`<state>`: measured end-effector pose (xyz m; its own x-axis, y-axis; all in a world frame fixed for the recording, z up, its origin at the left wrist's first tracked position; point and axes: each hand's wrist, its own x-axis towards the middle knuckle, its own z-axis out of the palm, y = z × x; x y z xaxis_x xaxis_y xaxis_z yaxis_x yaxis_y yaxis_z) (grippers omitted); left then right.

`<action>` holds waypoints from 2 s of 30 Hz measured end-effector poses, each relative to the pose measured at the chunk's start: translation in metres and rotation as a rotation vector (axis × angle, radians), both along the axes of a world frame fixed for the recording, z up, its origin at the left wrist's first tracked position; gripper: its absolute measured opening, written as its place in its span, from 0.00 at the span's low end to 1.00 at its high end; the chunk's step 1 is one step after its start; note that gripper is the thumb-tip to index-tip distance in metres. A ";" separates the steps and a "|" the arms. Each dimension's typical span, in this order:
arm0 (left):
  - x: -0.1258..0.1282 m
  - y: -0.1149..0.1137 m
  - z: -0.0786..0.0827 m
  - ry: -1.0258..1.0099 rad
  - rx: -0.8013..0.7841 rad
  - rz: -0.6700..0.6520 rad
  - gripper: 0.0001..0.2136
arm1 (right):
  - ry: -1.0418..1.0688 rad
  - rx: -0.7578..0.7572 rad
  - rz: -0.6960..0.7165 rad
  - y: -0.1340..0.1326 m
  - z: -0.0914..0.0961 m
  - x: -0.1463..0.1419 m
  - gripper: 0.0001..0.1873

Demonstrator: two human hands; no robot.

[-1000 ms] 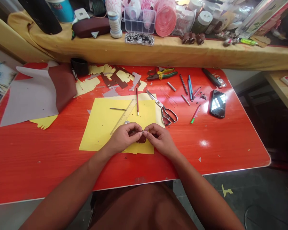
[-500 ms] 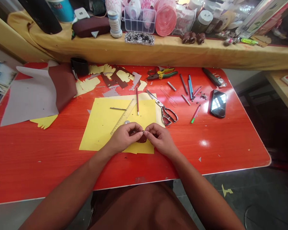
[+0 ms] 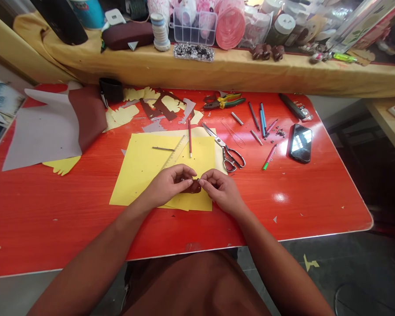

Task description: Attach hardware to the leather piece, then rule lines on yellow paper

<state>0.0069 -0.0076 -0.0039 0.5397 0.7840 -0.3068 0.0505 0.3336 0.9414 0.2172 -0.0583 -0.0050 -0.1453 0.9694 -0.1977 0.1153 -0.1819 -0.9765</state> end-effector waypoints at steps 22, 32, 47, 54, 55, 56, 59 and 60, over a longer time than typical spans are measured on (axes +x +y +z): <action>0.002 -0.004 0.007 0.014 0.107 -0.007 0.11 | -0.361 0.155 0.083 -0.002 -0.002 -0.002 0.10; -0.003 -0.003 0.015 0.182 0.214 -0.039 0.10 | -0.392 0.121 0.090 -0.002 0.001 -0.004 0.07; -0.007 -0.004 0.015 0.317 0.413 -0.145 0.12 | -0.477 0.131 0.127 -0.001 0.000 -0.005 0.07; -0.008 -0.006 0.016 0.372 0.473 -0.186 0.14 | -0.529 0.137 0.151 0.000 0.000 -0.007 0.06; -0.008 -0.006 0.016 0.374 0.484 -0.188 0.14 | -0.528 0.135 0.152 0.000 0.000 -0.007 0.06; -0.008 -0.006 0.016 0.374 0.489 -0.188 0.14 | -0.526 0.133 0.153 0.000 0.000 -0.007 0.06; -0.008 -0.006 0.016 0.365 0.467 -0.175 0.13 | -0.509 0.131 0.147 0.000 0.001 -0.007 0.05; -0.008 -0.006 0.016 0.357 0.452 -0.167 0.13 | -0.499 0.130 0.140 0.000 0.002 -0.007 0.06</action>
